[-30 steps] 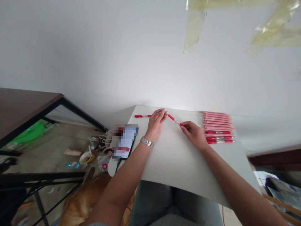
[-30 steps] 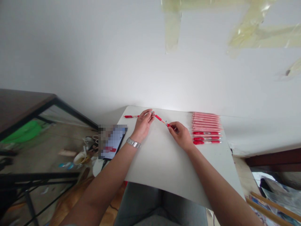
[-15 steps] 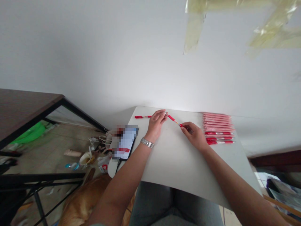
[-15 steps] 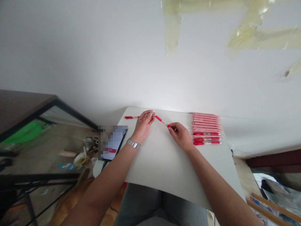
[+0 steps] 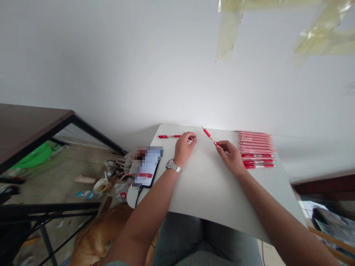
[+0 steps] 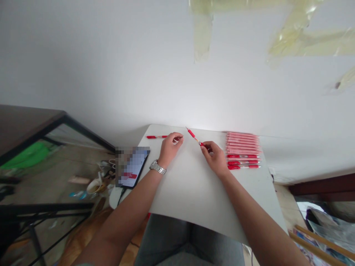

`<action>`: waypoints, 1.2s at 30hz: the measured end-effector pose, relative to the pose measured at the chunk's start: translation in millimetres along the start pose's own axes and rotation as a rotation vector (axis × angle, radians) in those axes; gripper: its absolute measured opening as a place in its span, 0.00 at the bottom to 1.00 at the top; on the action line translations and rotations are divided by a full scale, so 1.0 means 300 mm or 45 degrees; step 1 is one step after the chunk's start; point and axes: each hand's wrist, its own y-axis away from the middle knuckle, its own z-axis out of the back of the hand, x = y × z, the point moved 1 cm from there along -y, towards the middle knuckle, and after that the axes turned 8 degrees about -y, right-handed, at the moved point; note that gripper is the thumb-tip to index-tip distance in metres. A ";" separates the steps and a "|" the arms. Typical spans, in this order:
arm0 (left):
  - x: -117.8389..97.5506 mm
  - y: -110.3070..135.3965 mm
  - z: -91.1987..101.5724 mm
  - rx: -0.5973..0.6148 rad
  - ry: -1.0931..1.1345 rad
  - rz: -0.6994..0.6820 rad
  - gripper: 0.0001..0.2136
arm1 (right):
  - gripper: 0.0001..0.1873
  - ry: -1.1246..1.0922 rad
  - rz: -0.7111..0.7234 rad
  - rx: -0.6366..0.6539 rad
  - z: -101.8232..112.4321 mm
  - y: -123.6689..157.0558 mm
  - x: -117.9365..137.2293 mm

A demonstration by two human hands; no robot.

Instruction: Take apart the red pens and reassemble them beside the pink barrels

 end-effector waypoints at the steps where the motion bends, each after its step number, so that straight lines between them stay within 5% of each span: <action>1: -0.002 0.005 -0.003 0.032 -0.099 -0.045 0.04 | 0.19 -0.022 -0.004 -0.031 0.002 -0.001 0.000; 15: -0.004 0.023 0.001 0.146 -0.487 -0.077 0.04 | 0.17 -0.200 -0.038 -0.288 0.013 -0.013 -0.023; 21: -0.059 0.032 0.012 0.086 -0.553 -0.146 0.11 | 0.16 -0.261 0.017 -0.446 0.017 -0.010 0.002; 28: -0.150 0.073 -0.105 0.531 -0.409 -0.398 0.11 | 0.14 -0.255 0.130 -0.681 0.026 -0.005 0.047; 36: -0.190 0.064 -0.218 0.727 -0.455 -0.546 0.15 | 0.15 -0.256 0.177 -0.779 0.074 -0.027 0.073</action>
